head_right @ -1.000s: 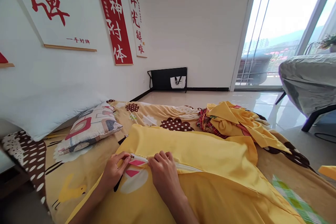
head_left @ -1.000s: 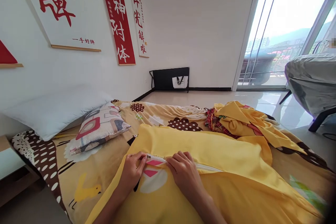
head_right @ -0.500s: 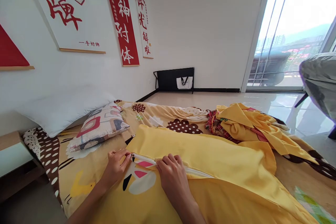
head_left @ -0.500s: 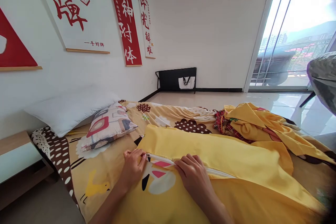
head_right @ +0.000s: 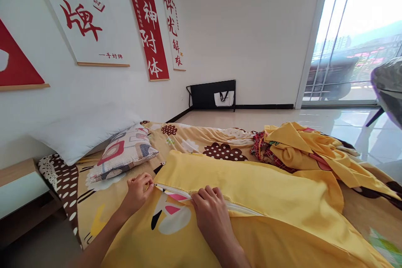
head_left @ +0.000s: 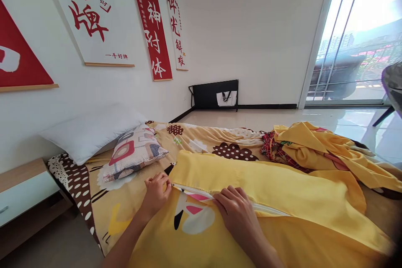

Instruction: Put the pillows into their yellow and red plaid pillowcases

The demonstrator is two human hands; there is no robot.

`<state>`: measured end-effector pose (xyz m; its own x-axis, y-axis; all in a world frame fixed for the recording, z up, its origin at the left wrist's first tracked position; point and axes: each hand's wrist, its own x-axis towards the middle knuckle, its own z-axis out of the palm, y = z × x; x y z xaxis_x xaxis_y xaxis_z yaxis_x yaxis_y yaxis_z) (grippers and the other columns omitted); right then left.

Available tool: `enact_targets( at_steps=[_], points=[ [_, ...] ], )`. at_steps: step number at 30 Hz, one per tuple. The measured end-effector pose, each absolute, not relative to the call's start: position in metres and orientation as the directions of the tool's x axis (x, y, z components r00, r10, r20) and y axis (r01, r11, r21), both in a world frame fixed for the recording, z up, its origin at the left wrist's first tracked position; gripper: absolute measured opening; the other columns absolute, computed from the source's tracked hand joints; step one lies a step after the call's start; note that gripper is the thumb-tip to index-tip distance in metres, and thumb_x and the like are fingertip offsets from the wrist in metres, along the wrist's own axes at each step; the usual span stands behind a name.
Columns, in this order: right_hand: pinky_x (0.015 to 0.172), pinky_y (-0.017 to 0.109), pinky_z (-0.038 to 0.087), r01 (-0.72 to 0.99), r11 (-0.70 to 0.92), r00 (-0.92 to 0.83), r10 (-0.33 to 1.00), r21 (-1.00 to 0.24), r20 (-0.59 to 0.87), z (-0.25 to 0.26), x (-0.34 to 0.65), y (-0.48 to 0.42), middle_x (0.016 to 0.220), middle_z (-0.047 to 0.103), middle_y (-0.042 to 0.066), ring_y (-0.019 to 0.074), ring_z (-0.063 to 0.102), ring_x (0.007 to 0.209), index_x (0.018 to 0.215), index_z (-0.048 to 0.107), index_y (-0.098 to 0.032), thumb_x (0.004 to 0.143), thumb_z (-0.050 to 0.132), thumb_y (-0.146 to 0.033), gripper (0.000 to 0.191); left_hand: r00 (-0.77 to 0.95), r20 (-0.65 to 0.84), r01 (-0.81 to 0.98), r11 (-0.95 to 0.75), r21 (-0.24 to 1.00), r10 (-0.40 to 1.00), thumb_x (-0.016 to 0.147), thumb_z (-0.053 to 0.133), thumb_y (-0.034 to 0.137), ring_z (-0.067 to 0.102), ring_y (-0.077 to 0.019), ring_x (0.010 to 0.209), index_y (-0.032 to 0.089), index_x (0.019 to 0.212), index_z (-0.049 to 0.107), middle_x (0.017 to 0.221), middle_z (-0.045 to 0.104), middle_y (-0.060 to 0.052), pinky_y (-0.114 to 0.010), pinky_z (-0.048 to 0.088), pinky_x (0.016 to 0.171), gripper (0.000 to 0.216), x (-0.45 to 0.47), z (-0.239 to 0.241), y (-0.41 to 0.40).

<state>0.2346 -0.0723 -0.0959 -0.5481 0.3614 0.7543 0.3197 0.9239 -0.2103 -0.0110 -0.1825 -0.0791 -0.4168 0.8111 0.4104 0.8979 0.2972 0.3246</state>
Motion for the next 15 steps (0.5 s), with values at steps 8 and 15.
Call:
enact_targets(
  at_steps=[8,15],
  points=[
    [0.070,0.030,0.030,0.325,0.926,-0.558,0.353,-0.194,0.751,-0.104,0.231,-0.072,0.067,0.061,0.000,0.0150,0.052,0.069,0.074,0.065,-0.022,0.093,0.047,-0.012,0.028,-0.514,0.383,0.828,0.328,0.454,0.767,0.078,0.045,0.027,0.061,-0.0214,0.087,0.019,0.063,0.058,0.090,0.064,-0.005,-0.041,0.039,0.086,0.021,-0.023,-0.080,-0.182],
    [0.079,0.032,0.037,0.343,0.911,-0.544,0.391,-0.229,0.742,-0.094,0.236,-0.075,0.096,0.065,0.005,0.0193,0.055,0.087,0.093,0.067,-0.023,0.091,0.055,-0.022,0.013,-0.464,0.306,0.685,0.117,0.719,0.831,0.077,0.038,0.033,0.060,-0.0190,0.081,0.022,0.061,0.043,0.079,0.060,-0.004,-0.033,0.048,0.080,0.020,-0.036,-0.090,-0.180]
  ],
)
